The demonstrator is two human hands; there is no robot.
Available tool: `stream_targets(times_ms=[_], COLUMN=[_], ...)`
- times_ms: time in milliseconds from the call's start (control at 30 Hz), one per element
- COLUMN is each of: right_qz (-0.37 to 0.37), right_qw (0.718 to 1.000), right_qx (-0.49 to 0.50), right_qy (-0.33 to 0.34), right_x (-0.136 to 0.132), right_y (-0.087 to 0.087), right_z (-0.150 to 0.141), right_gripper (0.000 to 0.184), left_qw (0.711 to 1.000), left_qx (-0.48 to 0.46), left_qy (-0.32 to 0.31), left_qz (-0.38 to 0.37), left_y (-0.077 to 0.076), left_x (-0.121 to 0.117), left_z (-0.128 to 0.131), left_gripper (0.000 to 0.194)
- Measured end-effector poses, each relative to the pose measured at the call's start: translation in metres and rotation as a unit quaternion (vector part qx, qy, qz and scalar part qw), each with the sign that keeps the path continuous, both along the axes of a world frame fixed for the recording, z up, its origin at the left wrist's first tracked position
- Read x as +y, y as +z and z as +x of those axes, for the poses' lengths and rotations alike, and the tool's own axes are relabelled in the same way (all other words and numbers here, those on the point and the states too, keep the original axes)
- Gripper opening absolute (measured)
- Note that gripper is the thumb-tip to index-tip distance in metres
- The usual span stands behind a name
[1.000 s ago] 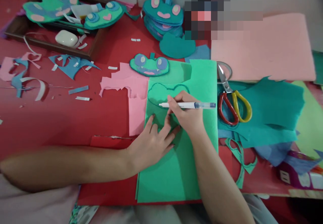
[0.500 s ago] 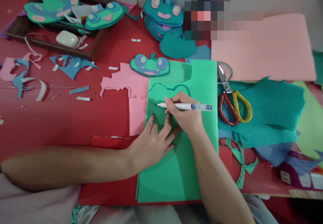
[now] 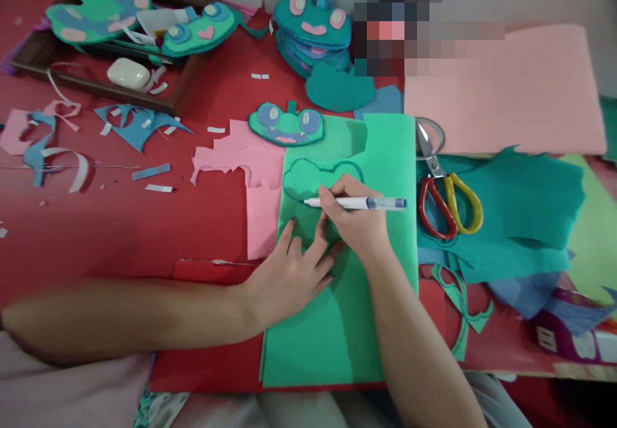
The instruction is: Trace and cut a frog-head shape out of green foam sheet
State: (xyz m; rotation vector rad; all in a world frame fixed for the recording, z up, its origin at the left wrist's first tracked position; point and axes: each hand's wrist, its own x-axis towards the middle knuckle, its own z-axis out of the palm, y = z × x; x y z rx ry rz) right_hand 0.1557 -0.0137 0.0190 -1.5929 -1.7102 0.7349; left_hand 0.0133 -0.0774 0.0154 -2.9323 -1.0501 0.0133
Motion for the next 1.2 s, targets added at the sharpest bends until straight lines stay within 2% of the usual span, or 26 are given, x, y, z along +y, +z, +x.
stream_targets(times_ms=[1000,1100,1200], right_qz=[0.004,0.017,0.051], right_qw=[0.997,0.991,0.972], right_qx=[0.061,0.113,0.184], right_qy=[-0.037,-0.069,-0.137], right_x=[0.002,0.002,0.006], right_y=[-0.006,-0.009,-0.012], right_z=[0.006,0.009,0.015], right_gripper=[0.031,0.031,0.029], left_qw=[1.0,1.0,1.0], left_qx=[0.007,0.005,0.009], left_qy=[0.004,0.003,0.0], left_qz=[-0.014,-0.009,0.002], left_y=[0.004,0.004,0.004], left_x=[0.0,0.001,0.001], left_z=[0.001,0.001,0.001], left_gripper=[0.049,0.05,0.051])
